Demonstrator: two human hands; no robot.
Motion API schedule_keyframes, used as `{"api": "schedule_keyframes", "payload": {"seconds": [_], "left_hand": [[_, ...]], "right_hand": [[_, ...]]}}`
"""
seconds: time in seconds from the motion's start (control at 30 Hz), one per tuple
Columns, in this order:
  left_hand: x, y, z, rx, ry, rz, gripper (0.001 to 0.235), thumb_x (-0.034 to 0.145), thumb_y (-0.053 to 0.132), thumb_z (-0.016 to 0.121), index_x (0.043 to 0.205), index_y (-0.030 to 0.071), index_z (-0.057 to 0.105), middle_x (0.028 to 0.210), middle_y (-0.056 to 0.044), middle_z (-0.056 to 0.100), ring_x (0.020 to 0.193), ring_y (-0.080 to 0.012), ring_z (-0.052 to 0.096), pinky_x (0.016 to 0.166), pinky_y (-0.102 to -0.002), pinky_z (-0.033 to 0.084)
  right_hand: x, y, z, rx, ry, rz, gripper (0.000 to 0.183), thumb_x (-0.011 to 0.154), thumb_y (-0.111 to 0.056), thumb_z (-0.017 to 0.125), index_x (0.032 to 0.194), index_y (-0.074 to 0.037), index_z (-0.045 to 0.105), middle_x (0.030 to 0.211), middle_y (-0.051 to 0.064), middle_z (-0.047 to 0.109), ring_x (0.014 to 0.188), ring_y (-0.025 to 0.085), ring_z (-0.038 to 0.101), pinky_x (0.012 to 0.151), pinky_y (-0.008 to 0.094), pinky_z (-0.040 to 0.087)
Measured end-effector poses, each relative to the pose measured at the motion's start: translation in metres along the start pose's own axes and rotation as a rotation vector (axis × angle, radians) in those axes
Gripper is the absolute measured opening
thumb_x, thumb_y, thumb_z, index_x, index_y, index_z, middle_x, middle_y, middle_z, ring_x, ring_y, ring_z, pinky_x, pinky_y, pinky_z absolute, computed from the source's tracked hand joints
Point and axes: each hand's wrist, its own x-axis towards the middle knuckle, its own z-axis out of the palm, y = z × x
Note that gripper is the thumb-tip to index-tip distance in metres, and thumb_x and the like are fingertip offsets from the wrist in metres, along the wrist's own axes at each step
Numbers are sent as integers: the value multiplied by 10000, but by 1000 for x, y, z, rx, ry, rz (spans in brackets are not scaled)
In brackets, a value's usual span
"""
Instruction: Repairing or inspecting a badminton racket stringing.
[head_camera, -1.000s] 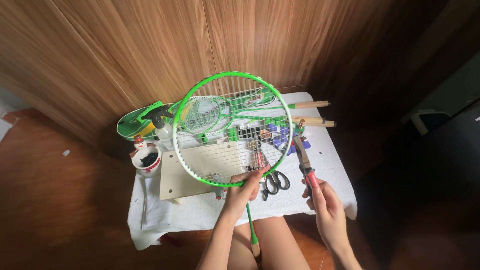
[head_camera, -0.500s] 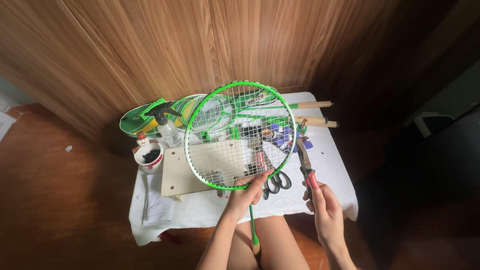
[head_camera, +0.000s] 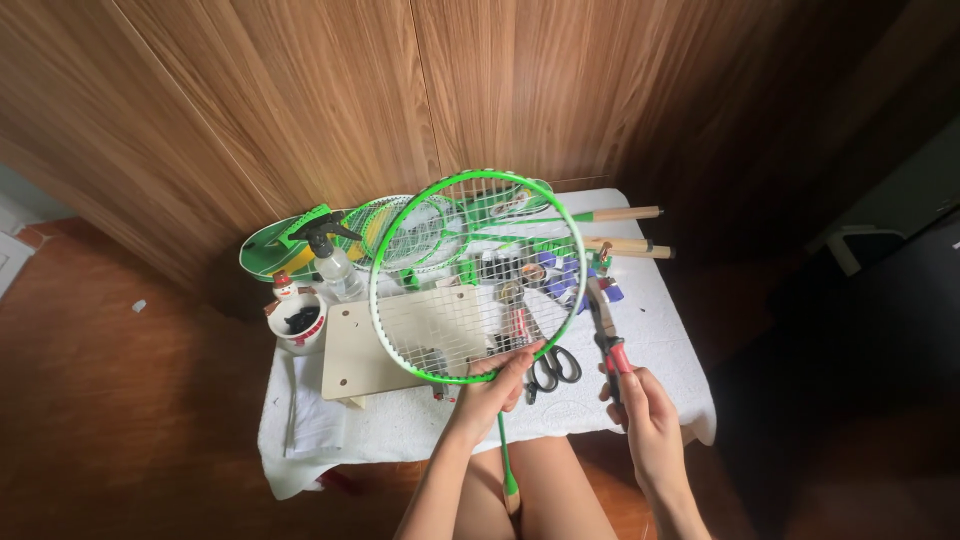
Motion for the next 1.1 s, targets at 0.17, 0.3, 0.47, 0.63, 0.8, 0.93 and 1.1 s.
{"api": "schedule_keyframes", "payload": {"seconds": [0.17, 0.3, 0.47, 0.63, 0.8, 0.93, 1.1], "left_hand": [[8, 3, -9, 6, 51, 20, 399, 1004, 249, 654, 1352, 57, 695, 574, 100, 356, 501, -30, 287, 468, -232, 231], [6, 9, -16, -25, 128, -29, 380, 973, 167, 695, 1336, 54, 706, 605, 110, 379, 521, -21, 289, 481, -226, 231], [-1, -3, -28, -67, 131, 0, 352, 974, 145, 684, 1307, 32, 711, 609, 89, 417, 519, -26, 291, 477, -233, 234], [-13, -3, -30, -31, 191, 53, 336, 995, 151, 664, 1294, 7, 717, 609, 82, 410, 521, -34, 287, 476, -242, 238], [-22, 3, -30, -21, 212, 58, 344, 988, 162, 660, 1302, 35, 716, 585, 77, 382, 525, -41, 288, 486, -246, 249], [-19, -1, -26, -47, 189, 74, 348, 993, 168, 661, 1309, 32, 713, 595, 82, 387, 535, -39, 290, 492, -245, 250], [-22, -3, -22, -46, 202, 35, 368, 988, 161, 668, 1323, 16, 712, 605, 84, 397, 540, -38, 291, 500, -242, 251]], "right_hand": [[-3, -29, 2, 109, -52, 170, 433, 1013, -347, 415, 1113, -39, 703, 913, 23, 675, 790, 109, 602, 650, 264, 469], [38, 83, -50, -170, 84, 277, 405, 1108, -378, 448, 1121, 0, 592, 1026, 278, 531, 872, 404, 510, 698, 436, 464], [75, 127, -65, -906, 344, -18, 433, 1012, -461, 571, 1150, -79, 723, 1209, 169, 674, 1036, 325, 630, 892, 461, 524], [102, 149, -68, -1262, 434, -230, 426, 987, -451, 628, 1060, -40, 713, 1269, 133, 673, 1093, 359, 596, 962, 474, 478], [116, 173, -59, -1339, 467, -382, 434, 1039, -468, 607, 1127, -47, 668, 1242, 154, 663, 1166, 367, 599, 1027, 582, 388], [86, 137, 10, -1268, 459, -424, 538, 832, -473, 661, 1170, -55, 653, 1159, 194, 645, 1099, 403, 571, 962, 639, 340], [86, 172, 55, -1268, 128, -335, 403, 910, -399, 666, 1150, -75, 642, 1126, 113, 673, 1078, 326, 596, 945, 498, 416]]}}
